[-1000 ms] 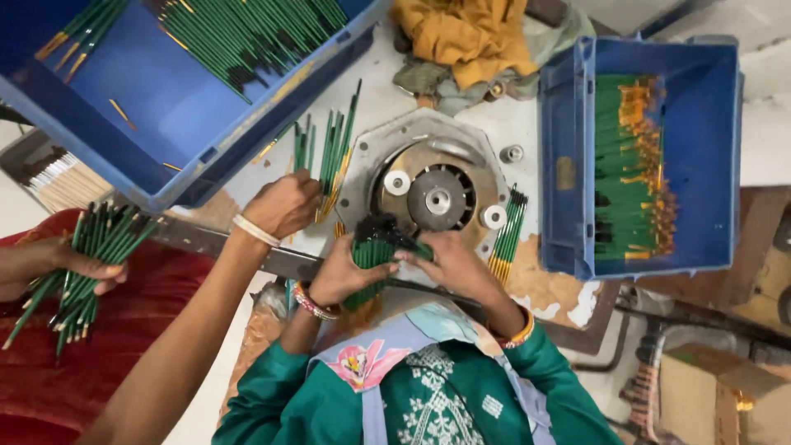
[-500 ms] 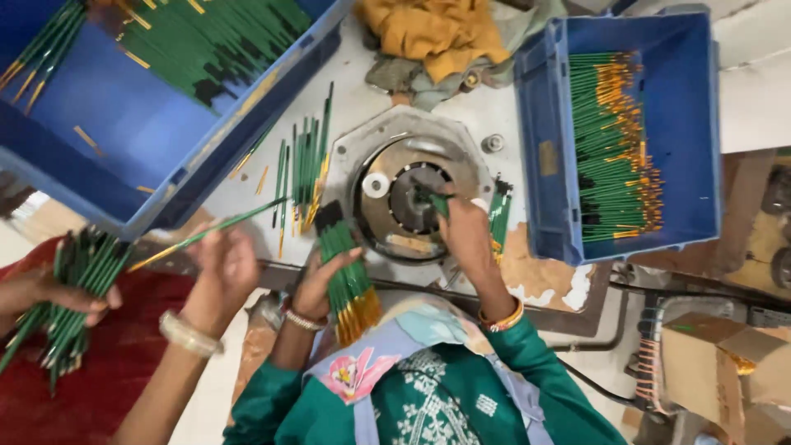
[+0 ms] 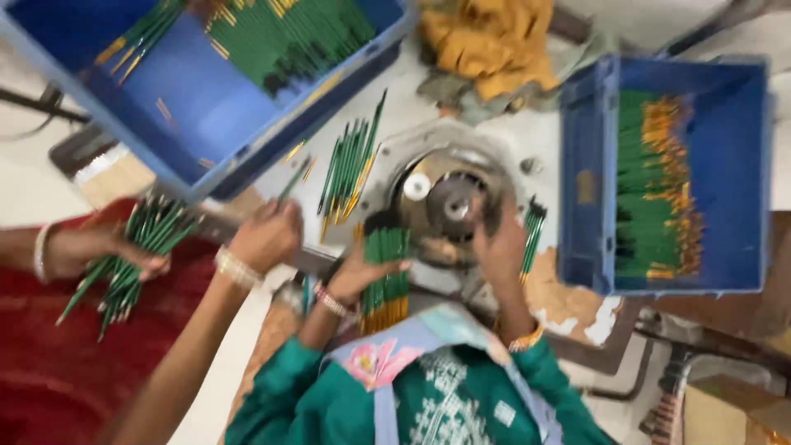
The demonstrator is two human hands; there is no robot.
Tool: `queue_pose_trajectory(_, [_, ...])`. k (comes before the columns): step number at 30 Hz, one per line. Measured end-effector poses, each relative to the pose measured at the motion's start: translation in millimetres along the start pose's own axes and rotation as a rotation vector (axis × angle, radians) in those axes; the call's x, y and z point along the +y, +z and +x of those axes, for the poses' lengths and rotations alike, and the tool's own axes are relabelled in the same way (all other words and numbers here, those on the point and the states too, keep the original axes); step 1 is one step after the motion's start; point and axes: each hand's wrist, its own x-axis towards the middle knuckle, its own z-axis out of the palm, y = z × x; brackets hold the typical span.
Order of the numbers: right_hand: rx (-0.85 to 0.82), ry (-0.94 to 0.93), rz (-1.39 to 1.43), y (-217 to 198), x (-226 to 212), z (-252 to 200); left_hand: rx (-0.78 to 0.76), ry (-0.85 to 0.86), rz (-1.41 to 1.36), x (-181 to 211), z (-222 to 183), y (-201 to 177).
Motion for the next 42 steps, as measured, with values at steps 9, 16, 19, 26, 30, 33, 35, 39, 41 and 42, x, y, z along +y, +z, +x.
queue_pose_trajectory(9, [-0.454,-0.085,0.04,-21.3,7.6,-16.2,-0.066,0.058,-0.11,-19.5,15.4,3.9])
queue_pose_trajectory(16, [0.118,-0.056,-0.172,-24.3,19.8,-7.6,0.141,-0.292,-0.688,-11.3,0.0,10.4])
queue_pose_trajectory(19, [-0.15,-0.142,-0.394,7.6,26.6,10.9,0.158,-0.252,-0.674,-18.0,3.0,6.9])
queue_pose_trajectory(26, [-0.152,-0.26,-0.324,23.9,53.9,22.4,0.101,-0.138,-0.603,-20.6,-3.2,-9.0])
queue_pose_trajectory(30, [-0.03,-0.244,-0.242,29.1,55.6,0.4,0.104,-0.176,-0.441,-2.9,-8.7,-2.5])
queue_pose_trajectory(33, [0.094,-0.216,0.214,1.9,-8.6,-18.2,-0.003,-0.072,-0.356,9.5,-10.9,2.7])
queue_pose_trajectory(35, [-0.035,-0.2,0.193,-16.3,-37.7,-11.2,-0.023,-0.055,-0.293,15.6,-10.2,4.5])
queue_pose_trajectory(39, [-0.5,-0.568,-0.099,-13.7,-35.7,-18.2,-0.023,0.289,0.158,50.8,-9.8,13.8])
queue_pose_trajectory(41, [-0.468,-0.384,-0.006,-22.5,-15.7,-11.2,-0.051,0.144,0.114,26.8,-1.0,2.7])
queue_pose_trajectory(42, [-0.432,-0.206,0.086,-28.2,-4.5,-8.5,-0.077,0.004,0.073,13.3,3.2,-1.1])
